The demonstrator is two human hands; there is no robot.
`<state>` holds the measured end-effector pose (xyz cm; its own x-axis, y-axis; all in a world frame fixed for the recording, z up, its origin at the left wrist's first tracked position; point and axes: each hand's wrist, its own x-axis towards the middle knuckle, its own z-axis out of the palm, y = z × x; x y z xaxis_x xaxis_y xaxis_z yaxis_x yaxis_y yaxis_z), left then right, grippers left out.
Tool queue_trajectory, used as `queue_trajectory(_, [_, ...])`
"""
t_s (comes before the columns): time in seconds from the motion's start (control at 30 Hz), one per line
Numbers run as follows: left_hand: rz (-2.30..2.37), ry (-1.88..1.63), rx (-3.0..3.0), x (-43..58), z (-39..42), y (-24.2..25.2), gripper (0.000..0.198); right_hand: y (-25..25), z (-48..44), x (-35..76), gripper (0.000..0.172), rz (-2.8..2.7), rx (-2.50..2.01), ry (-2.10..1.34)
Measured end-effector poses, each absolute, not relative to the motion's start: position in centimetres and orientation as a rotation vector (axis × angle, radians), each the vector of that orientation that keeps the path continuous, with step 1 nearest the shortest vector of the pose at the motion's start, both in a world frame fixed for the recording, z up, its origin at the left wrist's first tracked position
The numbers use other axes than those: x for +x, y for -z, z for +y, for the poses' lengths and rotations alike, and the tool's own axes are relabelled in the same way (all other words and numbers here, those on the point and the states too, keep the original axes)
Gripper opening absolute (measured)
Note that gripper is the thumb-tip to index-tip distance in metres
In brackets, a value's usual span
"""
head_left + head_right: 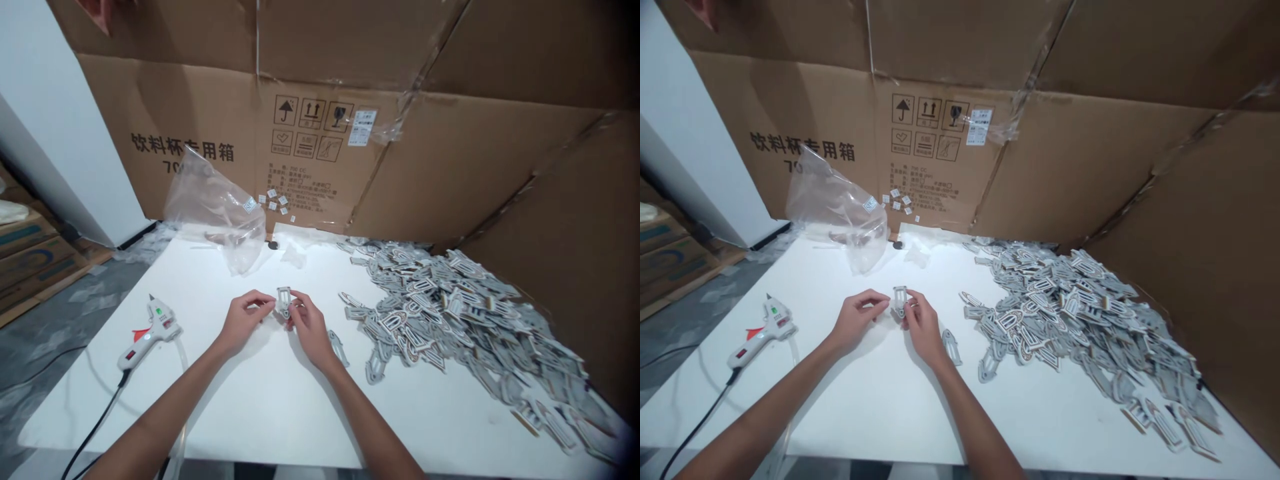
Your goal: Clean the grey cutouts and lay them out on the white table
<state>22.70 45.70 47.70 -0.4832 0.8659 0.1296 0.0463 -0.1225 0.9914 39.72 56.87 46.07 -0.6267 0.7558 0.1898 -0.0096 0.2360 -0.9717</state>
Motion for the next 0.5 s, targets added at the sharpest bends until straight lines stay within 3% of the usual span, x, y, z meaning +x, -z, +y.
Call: queue_trajectory(0.5, [1.752, -1.658, 1.389, 23.2, 45.3, -48.0, 0.015, -46.6, 55.6, 40.9, 0.037, -2.065, -0.650, -1.369])
